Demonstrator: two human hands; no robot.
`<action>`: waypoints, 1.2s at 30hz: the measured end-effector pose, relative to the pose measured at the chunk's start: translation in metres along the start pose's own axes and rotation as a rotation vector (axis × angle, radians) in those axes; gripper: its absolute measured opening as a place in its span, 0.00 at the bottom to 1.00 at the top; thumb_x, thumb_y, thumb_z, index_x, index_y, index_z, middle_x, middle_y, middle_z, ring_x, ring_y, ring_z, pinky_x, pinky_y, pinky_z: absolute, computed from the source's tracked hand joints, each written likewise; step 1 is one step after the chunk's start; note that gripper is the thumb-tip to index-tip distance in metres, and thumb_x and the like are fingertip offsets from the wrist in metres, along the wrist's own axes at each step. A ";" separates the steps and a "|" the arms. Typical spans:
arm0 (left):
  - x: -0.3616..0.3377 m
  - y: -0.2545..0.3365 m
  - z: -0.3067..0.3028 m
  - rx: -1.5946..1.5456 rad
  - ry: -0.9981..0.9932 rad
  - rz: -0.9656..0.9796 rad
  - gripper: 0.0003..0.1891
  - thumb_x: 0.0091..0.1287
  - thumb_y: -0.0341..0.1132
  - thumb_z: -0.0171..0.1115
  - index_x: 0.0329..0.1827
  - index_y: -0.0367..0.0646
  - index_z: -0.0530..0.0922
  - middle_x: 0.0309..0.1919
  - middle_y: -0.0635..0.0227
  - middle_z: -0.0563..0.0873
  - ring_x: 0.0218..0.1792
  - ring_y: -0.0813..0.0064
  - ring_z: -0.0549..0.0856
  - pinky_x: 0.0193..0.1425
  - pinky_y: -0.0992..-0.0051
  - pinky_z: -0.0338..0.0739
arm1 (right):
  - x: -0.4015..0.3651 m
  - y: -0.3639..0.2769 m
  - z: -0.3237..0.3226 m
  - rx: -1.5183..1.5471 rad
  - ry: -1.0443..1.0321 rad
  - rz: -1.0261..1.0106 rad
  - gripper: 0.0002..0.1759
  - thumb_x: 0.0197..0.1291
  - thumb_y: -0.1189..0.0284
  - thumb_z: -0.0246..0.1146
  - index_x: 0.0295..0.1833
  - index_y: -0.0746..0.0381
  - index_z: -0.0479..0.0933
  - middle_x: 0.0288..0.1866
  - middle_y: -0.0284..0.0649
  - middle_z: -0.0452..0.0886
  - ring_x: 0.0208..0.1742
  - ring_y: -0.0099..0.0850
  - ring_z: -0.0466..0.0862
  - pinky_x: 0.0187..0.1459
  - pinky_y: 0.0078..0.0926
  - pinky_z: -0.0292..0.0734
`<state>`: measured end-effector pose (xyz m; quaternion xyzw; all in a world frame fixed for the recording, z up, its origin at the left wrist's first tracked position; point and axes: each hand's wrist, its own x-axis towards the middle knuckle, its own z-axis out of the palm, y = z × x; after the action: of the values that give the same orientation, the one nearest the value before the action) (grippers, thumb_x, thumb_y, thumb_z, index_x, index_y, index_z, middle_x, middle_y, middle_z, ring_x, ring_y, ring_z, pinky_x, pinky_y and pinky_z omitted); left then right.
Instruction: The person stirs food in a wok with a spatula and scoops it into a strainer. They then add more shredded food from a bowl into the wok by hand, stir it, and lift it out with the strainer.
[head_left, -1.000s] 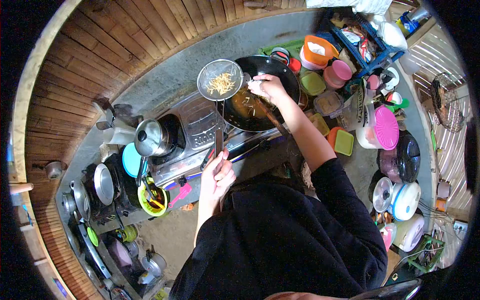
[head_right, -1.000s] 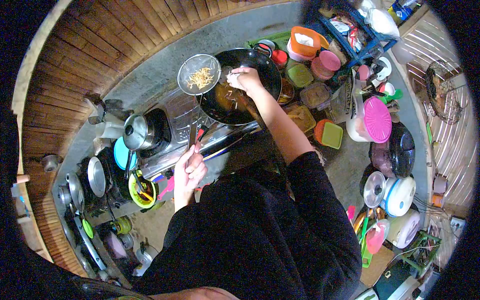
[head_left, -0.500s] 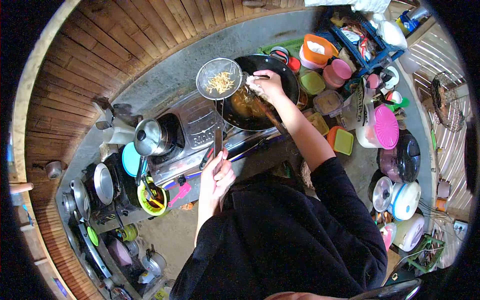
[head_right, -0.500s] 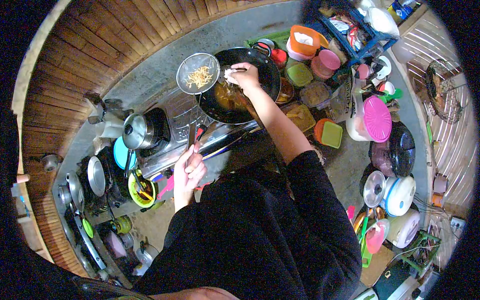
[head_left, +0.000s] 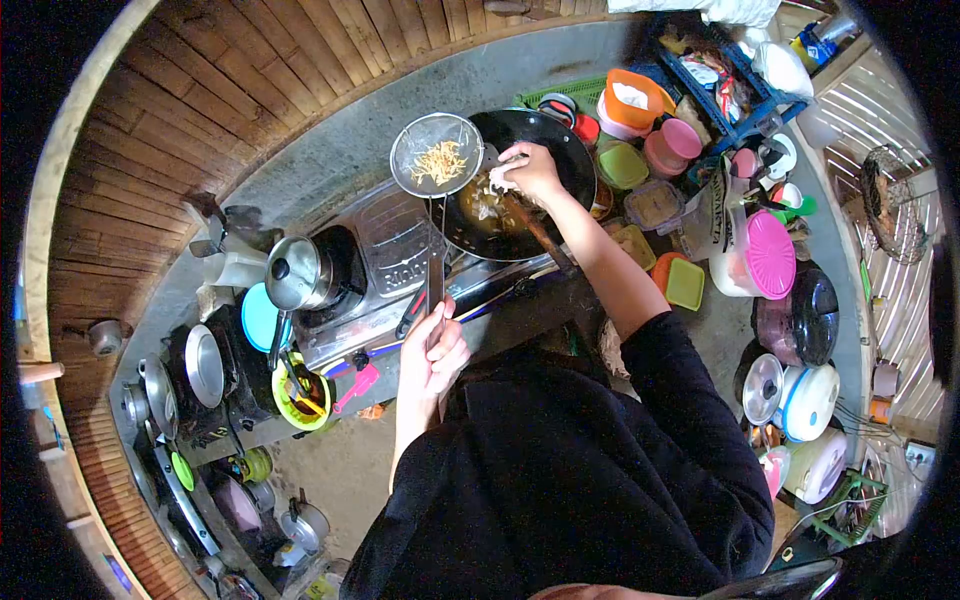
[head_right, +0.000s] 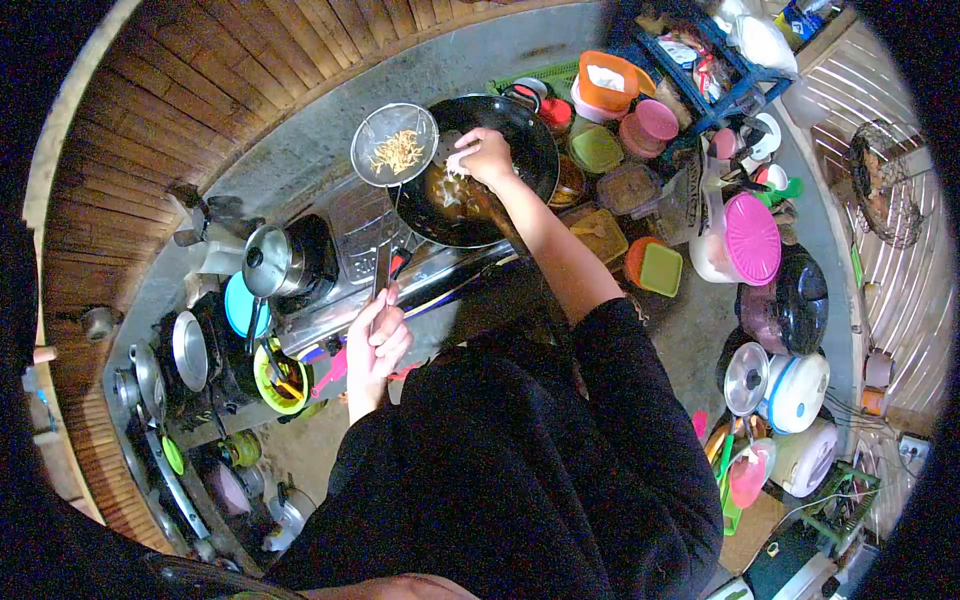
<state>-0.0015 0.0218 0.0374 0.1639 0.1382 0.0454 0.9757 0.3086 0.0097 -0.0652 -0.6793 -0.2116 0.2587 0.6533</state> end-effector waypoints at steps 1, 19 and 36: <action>0.000 0.000 0.000 0.007 0.001 0.000 0.08 0.71 0.38 0.41 0.40 0.45 0.67 0.07 0.81 0.57 0.05 0.87 0.54 0.10 0.84 0.47 | 0.001 0.001 0.001 0.000 -0.002 0.001 0.15 0.38 0.88 0.58 0.36 0.67 0.76 0.30 0.47 0.81 0.29 0.31 0.82 0.26 0.24 0.77; -0.003 -0.003 0.002 0.005 0.013 0.036 0.08 0.71 0.36 0.40 0.40 0.43 0.66 0.07 0.82 0.58 0.04 0.88 0.54 0.08 0.86 0.47 | -0.012 -0.031 -0.002 0.138 -0.067 0.025 0.13 0.46 0.89 0.54 0.40 0.69 0.72 0.33 0.51 0.82 0.32 0.35 0.84 0.29 0.25 0.79; -0.008 -0.003 0.001 0.021 -0.016 -0.001 0.08 0.71 0.37 0.41 0.39 0.44 0.67 0.07 0.81 0.57 0.05 0.87 0.53 0.10 0.84 0.47 | -0.056 -0.061 -0.094 0.965 -0.124 0.201 0.20 0.56 0.65 0.59 0.17 0.54 0.58 0.12 0.29 0.55 0.15 0.23 0.58 0.18 0.22 0.51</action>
<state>-0.0086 0.0177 0.0393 0.1744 0.1307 0.0423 0.9751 0.3272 -0.0947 0.0009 -0.2997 -0.0395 0.4290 0.8512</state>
